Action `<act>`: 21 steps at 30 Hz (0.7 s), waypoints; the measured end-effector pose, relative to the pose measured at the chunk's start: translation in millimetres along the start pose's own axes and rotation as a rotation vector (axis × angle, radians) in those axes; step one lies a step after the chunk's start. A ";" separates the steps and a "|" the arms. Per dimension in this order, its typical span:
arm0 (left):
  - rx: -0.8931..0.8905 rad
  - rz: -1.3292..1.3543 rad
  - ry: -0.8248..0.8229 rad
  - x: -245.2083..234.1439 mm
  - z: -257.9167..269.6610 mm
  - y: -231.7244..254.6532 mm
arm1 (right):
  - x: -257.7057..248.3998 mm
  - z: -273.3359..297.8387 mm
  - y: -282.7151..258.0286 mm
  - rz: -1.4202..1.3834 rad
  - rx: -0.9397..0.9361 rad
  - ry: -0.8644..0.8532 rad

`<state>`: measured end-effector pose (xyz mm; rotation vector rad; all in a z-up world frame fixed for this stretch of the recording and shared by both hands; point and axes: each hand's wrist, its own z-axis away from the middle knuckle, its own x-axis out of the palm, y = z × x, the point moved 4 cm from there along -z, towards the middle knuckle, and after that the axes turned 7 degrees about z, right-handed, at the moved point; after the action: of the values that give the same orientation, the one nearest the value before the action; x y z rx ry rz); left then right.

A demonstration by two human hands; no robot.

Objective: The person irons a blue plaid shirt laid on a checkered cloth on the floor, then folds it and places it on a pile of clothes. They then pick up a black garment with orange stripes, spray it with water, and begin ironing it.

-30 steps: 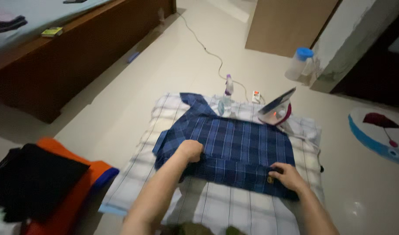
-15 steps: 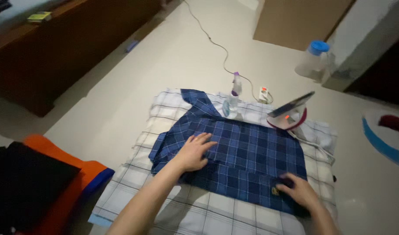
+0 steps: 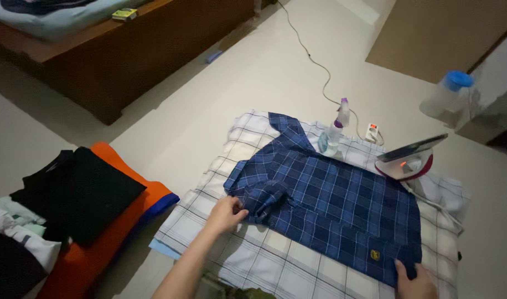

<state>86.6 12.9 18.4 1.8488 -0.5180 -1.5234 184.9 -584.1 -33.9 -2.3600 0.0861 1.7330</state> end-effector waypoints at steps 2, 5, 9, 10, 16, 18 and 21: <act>0.034 0.062 0.087 9.4 -4.7 3.2 | -6.9 3.2 -7.4 -0.015 0.018 0.048; -0.162 0.325 0.152 14.8 -13.8 3.0 | -11.3 6.0 -12.4 -0.062 0.123 -0.134; -0.488 0.973 -0.010 24.0 -39.7 8.2 | -40.9 3.8 -45.9 0.113 -0.117 0.129; -0.519 1.234 -0.076 27.4 -45.6 13.0 | -41.6 -0.4 -59.7 0.069 -0.194 0.110; 0.075 1.043 -0.103 3.8 -68.5 32.0 | -29.1 2.1 -101.2 -0.177 -0.374 0.078; -0.041 0.567 0.036 -5.2 -61.6 21.2 | -24.7 -6.2 -87.7 -0.093 -0.354 0.068; -0.166 0.214 0.100 -10.4 -38.0 4.9 | -15.3 -15.2 -43.5 0.180 -0.200 -0.040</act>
<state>121.3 26.0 32.4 1.6754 -0.5086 -1.2859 201.9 -546.0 -9.2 -2.5250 0.1282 1.9540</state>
